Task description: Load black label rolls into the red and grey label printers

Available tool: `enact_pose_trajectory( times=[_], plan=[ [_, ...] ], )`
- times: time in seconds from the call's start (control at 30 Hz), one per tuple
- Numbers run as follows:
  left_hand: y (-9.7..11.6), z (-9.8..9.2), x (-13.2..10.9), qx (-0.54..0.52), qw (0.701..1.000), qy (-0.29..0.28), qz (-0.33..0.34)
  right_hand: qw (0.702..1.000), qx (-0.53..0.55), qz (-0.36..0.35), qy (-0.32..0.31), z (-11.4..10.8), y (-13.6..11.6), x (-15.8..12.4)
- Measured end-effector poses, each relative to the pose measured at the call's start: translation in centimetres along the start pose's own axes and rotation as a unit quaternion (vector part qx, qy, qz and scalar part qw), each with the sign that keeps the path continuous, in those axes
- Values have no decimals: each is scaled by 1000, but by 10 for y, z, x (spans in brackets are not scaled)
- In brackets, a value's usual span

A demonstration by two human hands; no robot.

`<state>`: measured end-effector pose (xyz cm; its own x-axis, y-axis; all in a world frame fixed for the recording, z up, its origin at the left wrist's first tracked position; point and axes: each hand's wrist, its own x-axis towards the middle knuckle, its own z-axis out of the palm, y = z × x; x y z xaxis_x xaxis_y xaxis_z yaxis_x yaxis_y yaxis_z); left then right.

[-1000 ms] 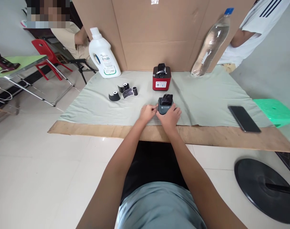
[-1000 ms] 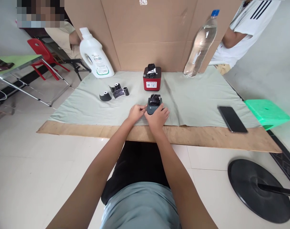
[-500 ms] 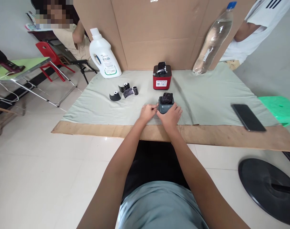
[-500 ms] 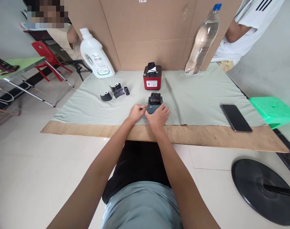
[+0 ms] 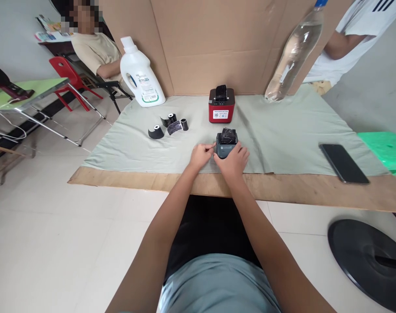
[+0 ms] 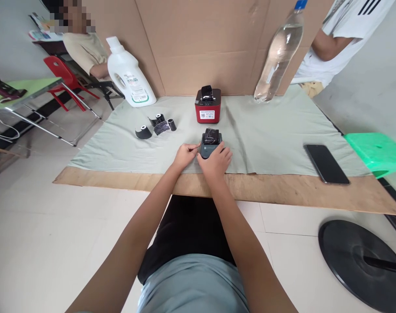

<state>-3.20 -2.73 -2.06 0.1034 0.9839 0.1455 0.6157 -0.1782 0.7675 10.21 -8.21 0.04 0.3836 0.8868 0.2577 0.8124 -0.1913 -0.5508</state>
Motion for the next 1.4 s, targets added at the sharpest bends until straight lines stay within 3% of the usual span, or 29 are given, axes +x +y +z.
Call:
enact_pose_trajectory(
  times=[0.3,0.43,0.53,0.73,0.9,1.1,1.27,1.4],
  plan=[
    [5,5,0,-108,993,41,-15,999,49,-4,-6,-1,4,-1],
    [5,4,3,-172,984,28,-33,997,69,9,-15,-4,4,-1],
    [6,3,1,-164,986,17,-33,996,83,11,-18,-4,4,-1],
    [18,9,-8,14,994,54,89,994,109,12,-7,-1,8,0],
    [22,12,-12,19,984,58,167,986,158,36,-22,-1,13,5],
    [19,9,-13,-30,979,66,189,968,234,44,-76,-18,23,33],
    [21,7,-12,-60,974,32,215,959,246,-67,-122,-23,34,78],
    [21,6,-13,-85,977,16,196,937,287,-112,-163,-19,37,117]
  ],
)
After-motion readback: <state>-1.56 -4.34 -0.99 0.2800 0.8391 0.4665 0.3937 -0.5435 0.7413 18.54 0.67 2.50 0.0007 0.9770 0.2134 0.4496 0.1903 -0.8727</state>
